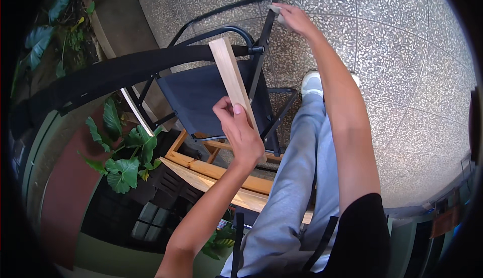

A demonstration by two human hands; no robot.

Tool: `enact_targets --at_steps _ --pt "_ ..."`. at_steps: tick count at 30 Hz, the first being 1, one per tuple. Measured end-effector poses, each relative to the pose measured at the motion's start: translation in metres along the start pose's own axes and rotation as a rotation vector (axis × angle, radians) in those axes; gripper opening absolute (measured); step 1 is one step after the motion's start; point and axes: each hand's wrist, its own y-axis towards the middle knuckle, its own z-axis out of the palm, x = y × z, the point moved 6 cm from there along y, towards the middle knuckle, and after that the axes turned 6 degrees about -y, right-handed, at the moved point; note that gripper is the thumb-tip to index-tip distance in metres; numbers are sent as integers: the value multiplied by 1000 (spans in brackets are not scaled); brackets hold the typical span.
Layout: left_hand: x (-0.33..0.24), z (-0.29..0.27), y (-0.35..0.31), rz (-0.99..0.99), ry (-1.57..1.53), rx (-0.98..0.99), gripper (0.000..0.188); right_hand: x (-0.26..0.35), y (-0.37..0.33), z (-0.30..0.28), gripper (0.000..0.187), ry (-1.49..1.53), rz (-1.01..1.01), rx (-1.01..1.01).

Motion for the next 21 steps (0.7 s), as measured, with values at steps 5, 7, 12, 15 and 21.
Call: enact_targets --at_steps 5,7,12,15,21 --pt "1 -30 7 5 56 -48 39 108 -88 37 36 319 -39 159" --pt "3 -26 5 44 79 -33 41 124 -112 23 36 152 -269 134" --pt "-3 -17 4 35 47 -14 43 83 -42 25 43 -318 -221 116" --pt "2 -15 3 34 26 -19 45 41 8 26 39 -259 -30 98" --pt "3 -19 5 14 50 -26 47 55 -45 48 43 448 17 -27"
